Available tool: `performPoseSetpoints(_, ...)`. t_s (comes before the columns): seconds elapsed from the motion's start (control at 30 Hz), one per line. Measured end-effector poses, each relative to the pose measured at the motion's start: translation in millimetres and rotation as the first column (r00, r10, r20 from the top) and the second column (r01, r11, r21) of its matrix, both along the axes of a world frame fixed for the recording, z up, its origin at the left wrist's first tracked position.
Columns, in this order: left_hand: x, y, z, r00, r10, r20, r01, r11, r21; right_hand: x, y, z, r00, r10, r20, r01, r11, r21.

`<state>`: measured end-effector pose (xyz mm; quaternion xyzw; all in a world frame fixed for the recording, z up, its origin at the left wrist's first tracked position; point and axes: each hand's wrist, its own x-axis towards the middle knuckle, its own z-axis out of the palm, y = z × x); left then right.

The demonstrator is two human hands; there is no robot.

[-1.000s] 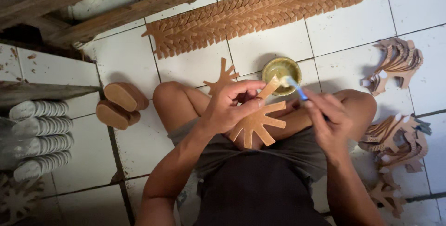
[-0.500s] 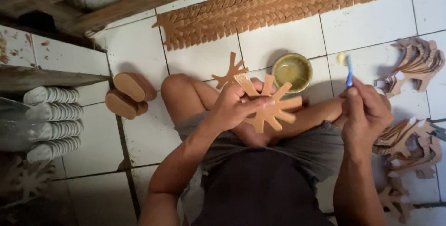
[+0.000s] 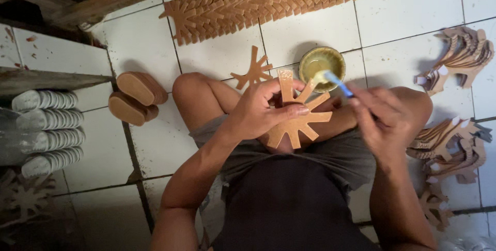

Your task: The person sits on the floor and applies a yellowish adhesive to star-shaped wooden cutouts using a small brush. They then place each coated piece onto a long, pre-assembled wooden strip on the floor, forming a continuous decorative border.

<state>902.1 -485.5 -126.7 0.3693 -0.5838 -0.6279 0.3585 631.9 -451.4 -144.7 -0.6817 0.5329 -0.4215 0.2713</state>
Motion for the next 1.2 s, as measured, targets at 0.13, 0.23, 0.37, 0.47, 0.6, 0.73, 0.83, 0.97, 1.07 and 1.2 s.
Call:
performPoseSetpoints(0.13,0.9,-3.8,-5.3,0.999,-0.033,-0.004,0.033,0.999,-0.010,-8.7,-4.5,-7.3,0.996,0.088,0.000,-0.087,0.983,-0.161)
performPoseSetpoints(0.23,2.4,-5.8,-10.2,0.998,-0.056,0.036,0.057,0.998,-0.014,-12.5,-6.7,-10.2,0.989,0.059,-0.134,-0.074,0.991,-0.109)
performPoseSetpoints(0.37,4.9,-6.5,-15.7,0.993,0.032,-0.113,-0.027,0.999,0.045,-20.1,-16.3,-12.1,0.989,-0.129,-0.071,0.125,0.991,-0.058)
performPoseSetpoints(0.47,1.0,-9.4,-23.1,0.958,0.021,-0.285,0.024,0.988,0.153,-25.8,-17.1,-13.7,0.957,-0.233,0.172,0.234,0.972,0.015)
performPoseSetpoints(0.6,-5.0,-11.6,-34.9,0.991,0.028,-0.134,-0.012,0.993,0.115,-28.6,-9.1,-15.3,0.968,-0.105,0.228,0.108,0.994,0.000)
performPoseSetpoints(0.73,-6.6,-9.7,-40.9,0.994,0.029,-0.110,-0.015,0.992,0.129,-19.2,-3.2,-16.0,0.974,-0.007,0.228,0.004,1.000,0.016)
performPoseSetpoints(0.83,-6.9,-6.4,-40.0,0.987,0.027,-0.157,0.000,0.986,0.168,-10.5,-4.2,-13.0,0.987,0.056,0.153,-0.058,0.998,0.009)
performPoseSetpoints(0.97,-6.4,-6.6,-38.5,0.969,0.010,-0.246,0.036,0.982,0.183,-8.6,-4.3,-4.9,0.998,0.001,0.060,-0.004,0.999,0.048)
performPoseSetpoints(1.07,-6.4,-7.8,-39.7,0.974,-0.019,-0.225,0.050,0.990,0.131,-11.9,-5.9,-5.3,0.994,0.080,0.071,-0.075,0.995,-0.066)
performPoseSetpoints(1.2,-4.9,-5.6,-40.2,0.980,-0.049,-0.194,0.070,0.992,0.104,-18.0,-13.6,-19.4,0.980,0.017,-0.199,-0.035,0.996,-0.088)
